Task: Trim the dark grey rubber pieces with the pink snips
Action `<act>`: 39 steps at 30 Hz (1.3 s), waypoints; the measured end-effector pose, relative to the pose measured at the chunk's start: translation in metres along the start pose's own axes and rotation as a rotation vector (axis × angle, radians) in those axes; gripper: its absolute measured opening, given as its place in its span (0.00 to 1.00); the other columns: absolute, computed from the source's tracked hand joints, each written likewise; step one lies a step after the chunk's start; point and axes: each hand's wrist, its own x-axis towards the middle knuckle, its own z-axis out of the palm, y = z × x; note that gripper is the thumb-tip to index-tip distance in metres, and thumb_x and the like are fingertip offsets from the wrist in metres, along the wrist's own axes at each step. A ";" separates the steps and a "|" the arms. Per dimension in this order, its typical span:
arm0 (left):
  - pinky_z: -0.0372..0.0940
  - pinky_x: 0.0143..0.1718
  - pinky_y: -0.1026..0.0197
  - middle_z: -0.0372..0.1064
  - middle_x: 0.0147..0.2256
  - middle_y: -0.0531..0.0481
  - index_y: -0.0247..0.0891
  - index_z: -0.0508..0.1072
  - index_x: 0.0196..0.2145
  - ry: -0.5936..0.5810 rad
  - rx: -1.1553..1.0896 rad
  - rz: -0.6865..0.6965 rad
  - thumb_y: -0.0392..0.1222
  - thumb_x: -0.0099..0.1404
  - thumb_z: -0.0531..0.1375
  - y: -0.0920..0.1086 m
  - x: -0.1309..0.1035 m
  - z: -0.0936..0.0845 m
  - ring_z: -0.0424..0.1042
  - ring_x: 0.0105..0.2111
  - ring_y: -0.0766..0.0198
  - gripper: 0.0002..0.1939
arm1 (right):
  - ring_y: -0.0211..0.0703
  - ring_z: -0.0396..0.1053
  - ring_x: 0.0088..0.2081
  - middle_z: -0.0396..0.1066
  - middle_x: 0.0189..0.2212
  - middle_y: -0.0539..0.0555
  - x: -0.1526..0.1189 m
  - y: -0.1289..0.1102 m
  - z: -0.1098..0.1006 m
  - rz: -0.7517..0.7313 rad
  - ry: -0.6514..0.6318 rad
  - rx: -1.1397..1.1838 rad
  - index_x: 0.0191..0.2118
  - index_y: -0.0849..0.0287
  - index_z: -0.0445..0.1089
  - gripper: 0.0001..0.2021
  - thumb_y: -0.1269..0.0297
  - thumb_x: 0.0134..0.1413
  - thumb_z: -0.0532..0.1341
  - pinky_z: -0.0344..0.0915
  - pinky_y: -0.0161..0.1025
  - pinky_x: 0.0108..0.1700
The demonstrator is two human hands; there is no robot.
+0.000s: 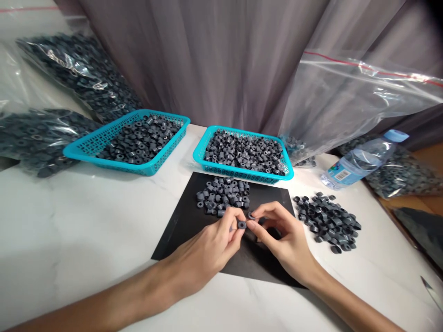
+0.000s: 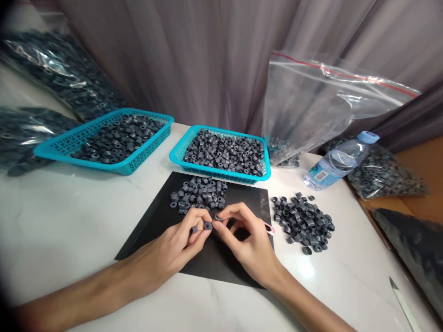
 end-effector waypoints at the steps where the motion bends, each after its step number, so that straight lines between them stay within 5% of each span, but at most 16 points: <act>1: 0.55 0.28 0.64 0.58 0.27 0.59 0.44 0.60 0.48 0.001 0.000 0.005 0.46 0.75 0.46 0.000 0.000 0.000 0.64 0.24 0.66 0.09 | 0.36 0.72 0.29 0.73 0.35 0.49 0.000 0.001 -0.001 0.023 -0.004 0.023 0.42 0.54 0.69 0.06 0.63 0.62 0.66 0.69 0.32 0.29; 32: 0.57 0.30 0.63 0.60 0.27 0.59 0.45 0.61 0.50 0.011 -0.040 0.011 0.51 0.76 0.49 -0.001 -0.001 0.002 0.67 0.27 0.65 0.11 | 0.35 0.67 0.29 0.71 0.34 0.50 0.000 0.006 -0.005 0.127 -0.081 0.144 0.43 0.56 0.71 0.09 0.59 0.62 0.67 0.66 0.31 0.26; 39: 0.57 0.33 0.63 0.63 0.30 0.58 0.44 0.62 0.45 0.052 -0.193 -0.011 0.53 0.76 0.48 0.000 0.000 0.003 0.64 0.29 0.67 0.11 | 0.35 0.68 0.28 0.73 0.36 0.51 -0.001 0.004 -0.006 0.107 -0.049 0.114 0.46 0.54 0.73 0.07 0.60 0.66 0.63 0.68 0.31 0.27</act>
